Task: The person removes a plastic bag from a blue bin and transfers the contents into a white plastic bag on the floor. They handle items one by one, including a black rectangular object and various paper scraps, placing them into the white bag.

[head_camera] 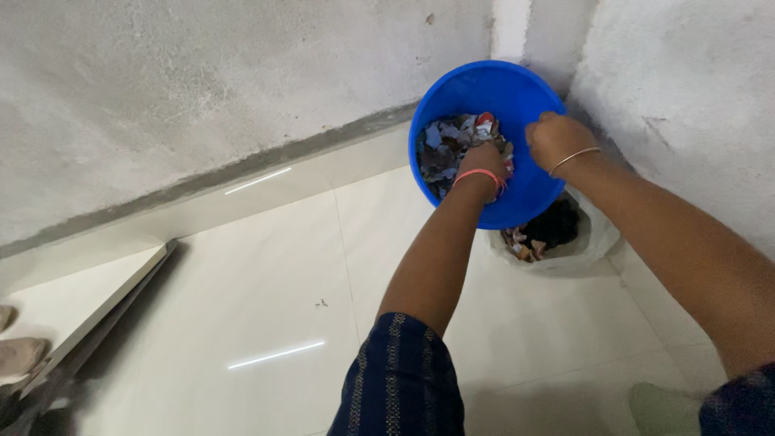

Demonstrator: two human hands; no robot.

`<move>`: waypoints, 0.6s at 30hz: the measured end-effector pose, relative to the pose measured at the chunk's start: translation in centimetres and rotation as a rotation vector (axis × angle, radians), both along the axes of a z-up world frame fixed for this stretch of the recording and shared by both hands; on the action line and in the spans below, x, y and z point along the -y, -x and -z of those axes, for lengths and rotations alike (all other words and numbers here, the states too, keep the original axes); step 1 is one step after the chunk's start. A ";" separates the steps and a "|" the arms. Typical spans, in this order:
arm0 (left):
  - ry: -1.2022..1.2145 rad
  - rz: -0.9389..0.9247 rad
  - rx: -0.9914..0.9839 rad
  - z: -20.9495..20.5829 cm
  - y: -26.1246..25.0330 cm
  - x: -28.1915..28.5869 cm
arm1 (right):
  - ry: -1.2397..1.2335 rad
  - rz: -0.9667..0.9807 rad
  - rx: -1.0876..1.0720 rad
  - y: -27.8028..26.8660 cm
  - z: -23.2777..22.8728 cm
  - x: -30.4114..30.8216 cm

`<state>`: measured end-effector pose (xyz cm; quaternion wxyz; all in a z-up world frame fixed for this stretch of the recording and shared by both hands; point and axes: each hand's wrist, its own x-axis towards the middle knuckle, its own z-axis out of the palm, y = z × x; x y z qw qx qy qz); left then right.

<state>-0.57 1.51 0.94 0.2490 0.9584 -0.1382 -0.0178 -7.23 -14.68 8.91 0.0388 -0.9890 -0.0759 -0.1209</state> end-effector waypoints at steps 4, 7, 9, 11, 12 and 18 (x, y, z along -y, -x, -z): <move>-0.094 0.018 -0.056 1.3 -0.3 0.0 | 0.079 -0.181 -0.179 -4.2 7.2 -2.7; -0.140 0.009 -0.104 3.1 -1.1 0.3 | 0.081 -0.263 -0.273 -8.2 13.9 -4.7; -0.179 0.020 -0.119 4.3 -1.1 0.6 | 0.053 -0.284 -0.274 -10.2 17.8 -5.4; -0.215 0.055 -0.085 4.5 -1.4 0.3 | 0.027 -0.279 -0.250 -12.2 19.9 -5.1; -0.197 0.063 -0.094 4.4 -1.6 0.0 | 0.018 -0.273 -0.234 -13.1 20.3 -4.8; -0.158 0.091 -0.147 3.4 -1.0 -2.3 | -0.039 -0.261 -0.188 -15.0 21.4 -5.3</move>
